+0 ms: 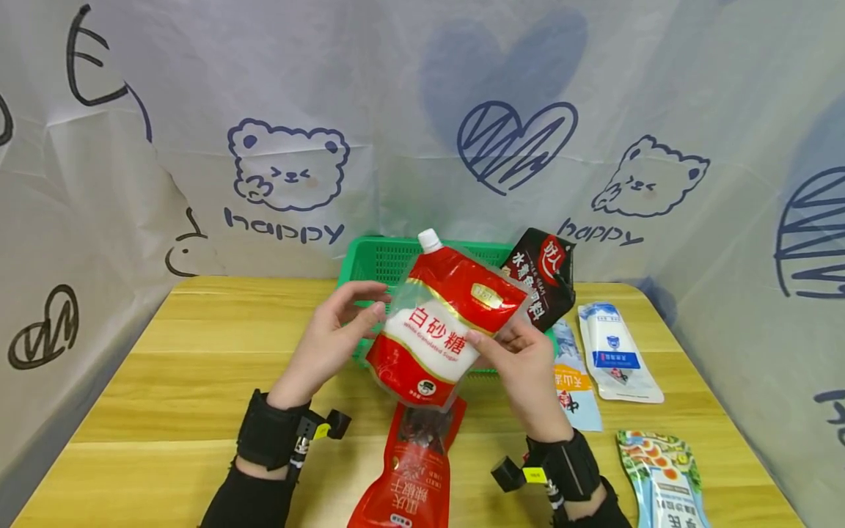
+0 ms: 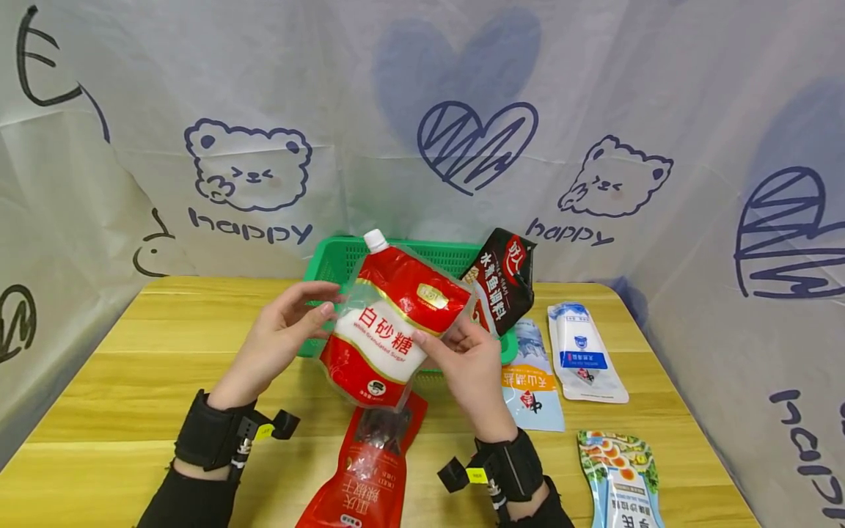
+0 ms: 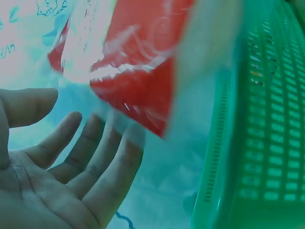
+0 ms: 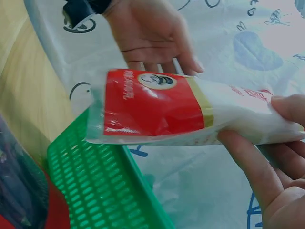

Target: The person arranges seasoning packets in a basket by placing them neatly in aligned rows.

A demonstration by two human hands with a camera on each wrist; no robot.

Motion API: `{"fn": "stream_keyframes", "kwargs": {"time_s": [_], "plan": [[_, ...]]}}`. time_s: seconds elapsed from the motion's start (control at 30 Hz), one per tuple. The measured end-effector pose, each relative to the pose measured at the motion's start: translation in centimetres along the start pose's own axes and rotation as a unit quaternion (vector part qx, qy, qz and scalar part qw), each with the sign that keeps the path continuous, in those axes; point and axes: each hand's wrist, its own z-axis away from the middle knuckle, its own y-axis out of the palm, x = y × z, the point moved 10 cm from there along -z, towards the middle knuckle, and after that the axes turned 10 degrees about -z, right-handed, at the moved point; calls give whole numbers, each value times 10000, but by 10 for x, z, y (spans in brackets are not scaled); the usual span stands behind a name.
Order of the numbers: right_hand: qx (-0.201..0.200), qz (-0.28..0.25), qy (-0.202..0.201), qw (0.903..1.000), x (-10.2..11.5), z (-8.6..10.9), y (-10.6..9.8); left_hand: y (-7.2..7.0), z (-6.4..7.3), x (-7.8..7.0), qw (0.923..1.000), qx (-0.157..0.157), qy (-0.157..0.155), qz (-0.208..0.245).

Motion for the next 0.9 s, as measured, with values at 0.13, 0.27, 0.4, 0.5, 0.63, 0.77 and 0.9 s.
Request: {"fn": "stream_keyframes", "kwargs": {"time_s": [0.13,0.27,0.4,0.5,0.63,0.77,0.9], "plan": [[-509,-375,-177,9978,9,-1,-14,-10,0,4,9993,-266,-5,-246],[-1050,-540,-498,9918,19,-2,-30,-15,0,7,9974,-421,63,-585],[-1378,-297,-743,9872,25,-6,-41,-14,-2,10,9934,-420,133,-1061],[-1443,84,-970,9847,28,-12,-43,-9,-4,13,9872,-246,233,-1561],[-1497,466,-1263,9795,26,-21,-45,4,-5,17,9782,137,336,-2046],[-1676,880,-1316,9731,17,-30,-52,12,-5,20,9725,298,278,-2291],[-1804,1414,-1251,9653,6,-38,-55,18,-6,22,9648,354,194,-2598]]}}
